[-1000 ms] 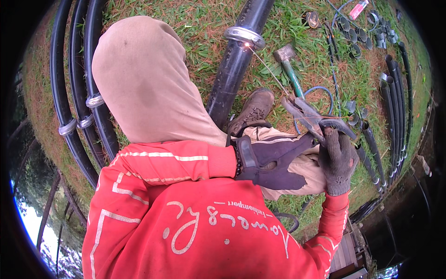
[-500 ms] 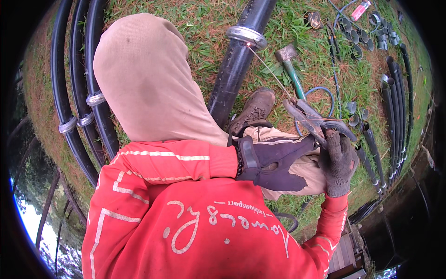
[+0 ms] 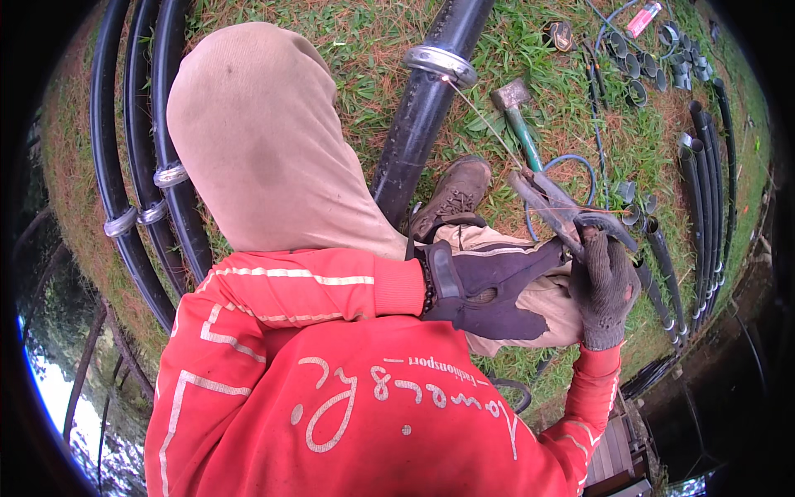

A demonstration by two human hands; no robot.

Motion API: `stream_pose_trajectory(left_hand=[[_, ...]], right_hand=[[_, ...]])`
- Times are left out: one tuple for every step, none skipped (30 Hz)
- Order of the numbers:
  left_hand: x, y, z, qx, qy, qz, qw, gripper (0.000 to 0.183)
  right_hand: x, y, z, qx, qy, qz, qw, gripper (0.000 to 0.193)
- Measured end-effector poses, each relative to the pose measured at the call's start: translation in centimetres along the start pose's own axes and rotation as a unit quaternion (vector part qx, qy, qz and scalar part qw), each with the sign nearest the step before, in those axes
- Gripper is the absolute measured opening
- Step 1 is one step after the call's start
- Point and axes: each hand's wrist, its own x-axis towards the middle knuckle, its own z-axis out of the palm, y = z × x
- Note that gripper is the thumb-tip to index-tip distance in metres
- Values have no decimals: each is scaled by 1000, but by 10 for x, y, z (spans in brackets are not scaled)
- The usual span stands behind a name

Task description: The person welds a metal pipe joint using an arc welder and a hammer while sitting on the grass.

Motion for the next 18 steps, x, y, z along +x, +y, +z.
stream_pose_trajectory(left_hand=[[0, 0, 1, 1, 1, 0, 1000, 100], [1, -2, 2, 0, 0, 0, 1000, 100], [1, -1, 1, 1, 2, -1, 1000, 100], [0, -1, 1, 1, 3, -1, 1000, 100], [-1, -1, 1, 2, 4, -1, 1000, 100], [-2, -1, 0, 1, 4, -3, 1000, 100], [-3, -1, 0, 0, 4, -6, 1000, 100], [-3, -2, 0, -1, 3, -6, 1000, 100], [-3, -1, 0, 1, 3, -6, 1000, 100], [-6, 0, 1, 1, 2, -7, 1000, 100], [-6, 0, 1, 2, 2, -7, 1000, 100], [-5, -1, 1, 2, 1, -9, 1000, 99], [-5, 0, 0, 5, 4, -10, 1000, 99], [-3, -1, 1, 8, 8, -10, 1000, 99], [-3, -2, 0, 11, 9, -10, 1000, 99], [-2, -2, 0, 11, 10, -11, 1000, 99], [-3, -2, 0, 7, 13, -10, 1000, 99], [-5, -2, -1, 7, 14, -17, 1000, 98]], right_hand=[[1, -1, 0, 4, 9, 2, 1000, 74], [0, 0, -1, 3, 8, 3, 1000, 74], [-1, 1, 0, 1, 1, 2, 1000, 73], [-2, 2, 0, 0, -6, 1, 1000, 73], [-1, 2, 0, 0, -7, 1, 1000, 73], [-2, 2, 1, -1, -10, 3, 1000, 71], [-2, 3, 1, -1, -13, 5, 1000, 69], [-2, 3, 1, -1, -14, 5, 1000, 69], [-1, 3, 1, 6, -3, -7, 1000, 68], [0, 3, 1, 12, 8, -19, 1000, 66], [-1, 3, -1, 13, 8, -19, 1000, 66], [-1, 2, -2, 17, 11, -31, 999, 65], [-2, 2, -3, 21, 13, -42, 999, 64], [0, 1, -2, 21, 13, -43, 999, 64], [3, -2, -1, 5, 12, -24, 1000, 60], [5, -3, -1, -11, 12, -6, 1000, 56], [3, -2, 0, -11, 11, -6, 1000, 56], [1, -1, 0, -4, -3, -2, 1000, 62]])
